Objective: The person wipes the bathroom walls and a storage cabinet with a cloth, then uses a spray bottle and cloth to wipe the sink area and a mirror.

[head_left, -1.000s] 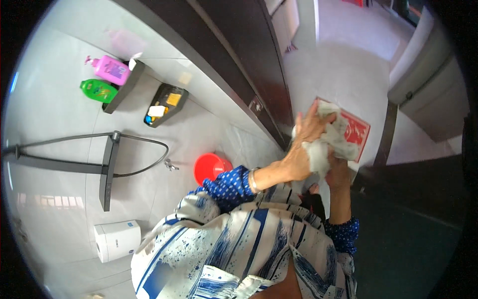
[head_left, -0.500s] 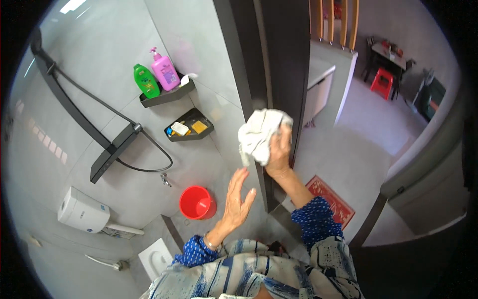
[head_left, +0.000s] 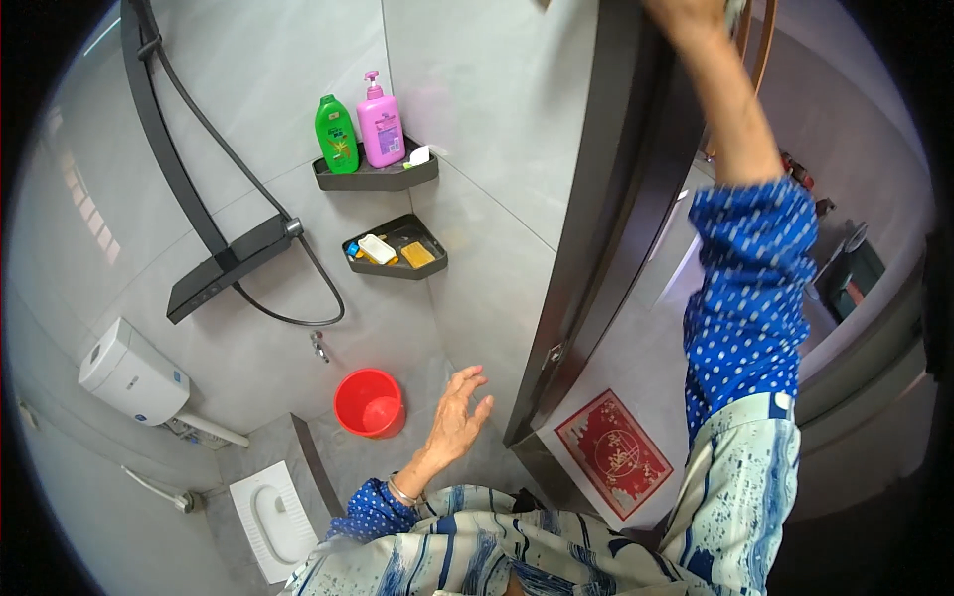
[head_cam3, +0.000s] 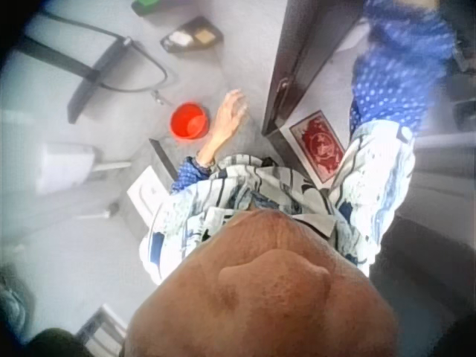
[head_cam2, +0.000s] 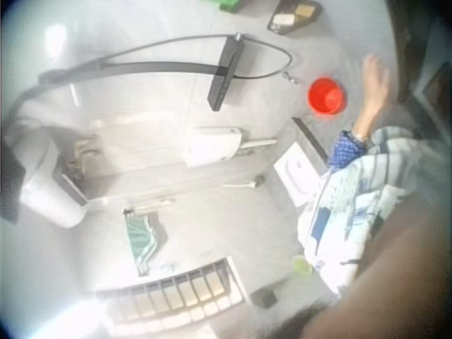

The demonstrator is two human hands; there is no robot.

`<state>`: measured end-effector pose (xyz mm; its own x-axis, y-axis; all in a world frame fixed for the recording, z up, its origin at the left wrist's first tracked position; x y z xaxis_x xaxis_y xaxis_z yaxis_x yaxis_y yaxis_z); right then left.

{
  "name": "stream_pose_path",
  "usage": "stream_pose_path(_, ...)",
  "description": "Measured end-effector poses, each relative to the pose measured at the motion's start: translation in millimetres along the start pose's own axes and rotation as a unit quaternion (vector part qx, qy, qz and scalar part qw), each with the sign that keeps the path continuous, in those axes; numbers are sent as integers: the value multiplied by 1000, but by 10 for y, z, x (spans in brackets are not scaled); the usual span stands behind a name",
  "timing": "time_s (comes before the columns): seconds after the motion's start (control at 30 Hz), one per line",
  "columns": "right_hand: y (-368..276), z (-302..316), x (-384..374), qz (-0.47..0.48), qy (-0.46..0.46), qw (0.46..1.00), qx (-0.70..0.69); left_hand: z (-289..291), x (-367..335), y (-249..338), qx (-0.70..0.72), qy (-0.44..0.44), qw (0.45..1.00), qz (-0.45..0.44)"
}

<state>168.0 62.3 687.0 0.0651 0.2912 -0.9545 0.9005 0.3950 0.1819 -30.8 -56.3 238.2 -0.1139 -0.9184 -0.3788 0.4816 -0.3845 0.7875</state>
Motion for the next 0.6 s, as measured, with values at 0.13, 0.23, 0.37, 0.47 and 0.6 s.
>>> stream_pose_path(0.13, 90, -125, 89, 119, -30, 988, 91, 179, -113, -116, 22, 7, 999, -25)
stream_pose_path(0.23, -494, 80, 1435, 77, -92, 987, 103, 306, -149, -387, 7, 27, 999, -31)
stream_pose_path(0.37, -543, 438, 3222, 3, -297, 953, 55, 291, -121, -601, 16, 14, 998, -57)
stream_pose_path(0.47, -642, 467, 2746, 146, -227, 963, 21, 415, -105, -751, 14, 8, 999, -49)
stream_pose_path(0.6, -507, 174, 1216, 249, -146, 953, 88, 683, 38, -865, 2, 24, 999, -28)
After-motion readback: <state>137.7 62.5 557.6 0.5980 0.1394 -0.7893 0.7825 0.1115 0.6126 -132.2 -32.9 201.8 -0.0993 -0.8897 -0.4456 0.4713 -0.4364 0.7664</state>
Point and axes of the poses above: each hand's wrist, its own x-axis away from the middle knuckle, its own z-axis out of the back of the hand, y = z × x, the point moved 1 cm from there along -x, towards the middle knuckle, and after that the axes turned 1 degree about y, right-handed, at the moved point
